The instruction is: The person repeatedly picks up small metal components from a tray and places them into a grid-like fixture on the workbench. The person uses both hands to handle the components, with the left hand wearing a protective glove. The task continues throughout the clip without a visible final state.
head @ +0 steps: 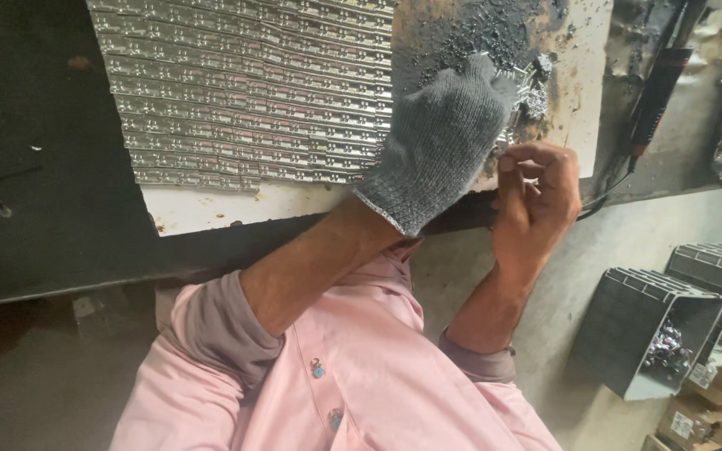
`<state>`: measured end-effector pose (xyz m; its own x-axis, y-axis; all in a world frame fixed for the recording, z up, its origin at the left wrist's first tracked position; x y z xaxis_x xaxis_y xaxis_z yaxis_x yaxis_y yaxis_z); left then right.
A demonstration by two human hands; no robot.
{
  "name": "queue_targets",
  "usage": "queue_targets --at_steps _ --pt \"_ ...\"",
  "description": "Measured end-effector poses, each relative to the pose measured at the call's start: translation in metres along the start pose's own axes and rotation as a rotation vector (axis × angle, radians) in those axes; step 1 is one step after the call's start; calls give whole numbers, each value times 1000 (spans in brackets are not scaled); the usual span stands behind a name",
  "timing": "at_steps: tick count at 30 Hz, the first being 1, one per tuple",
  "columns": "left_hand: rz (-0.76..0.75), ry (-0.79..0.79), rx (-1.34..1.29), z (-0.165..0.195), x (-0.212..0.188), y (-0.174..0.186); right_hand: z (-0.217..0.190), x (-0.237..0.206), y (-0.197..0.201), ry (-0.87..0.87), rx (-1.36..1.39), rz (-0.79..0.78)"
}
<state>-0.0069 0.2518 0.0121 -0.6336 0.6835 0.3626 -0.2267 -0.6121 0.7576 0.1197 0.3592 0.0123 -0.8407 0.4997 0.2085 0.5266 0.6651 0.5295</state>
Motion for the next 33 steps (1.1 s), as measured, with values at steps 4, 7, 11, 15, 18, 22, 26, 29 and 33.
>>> queue_targets --at_steps 4,7,11,15,18,22,26,29,33 --pt "0 -24 -42 -3 1 0 2 3 5 -78 77 62" --pt "6 -39 -82 -5 0 -1 2 3 7 -57 126 64" --pt "25 -63 -117 -10 0 -2 7 1 5 -44 158 67" --pt "107 -76 -312 -11 0 7 11 1 4 -57 140 54" --pt "174 -50 -542 -9 -5 24 4 1 2 -8 123 39" --pt "90 152 -687 -3 -51 65 -21 -6 -6 50 26 -40" --pt "34 177 -446 -14 -116 115 -56 -21 -31 210 -83 -237" --pt "129 248 -276 -22 -147 136 -79 -31 -55 272 -65 -353" --pt "7 303 -68 -30 -158 138 -98 -32 -86 380 -84 -414"
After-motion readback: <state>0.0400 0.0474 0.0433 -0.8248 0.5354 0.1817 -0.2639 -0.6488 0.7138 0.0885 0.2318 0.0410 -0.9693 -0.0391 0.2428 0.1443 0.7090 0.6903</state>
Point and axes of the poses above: each hand's wrist, its own x-axis towards the middle knuckle, its own y-axis out of the back of the hand, z = x × y, the point moved 2 cm from there along x, towards the middle knuckle, and after that the axes turned 5 degrees about -z, right-handed, at the moved point
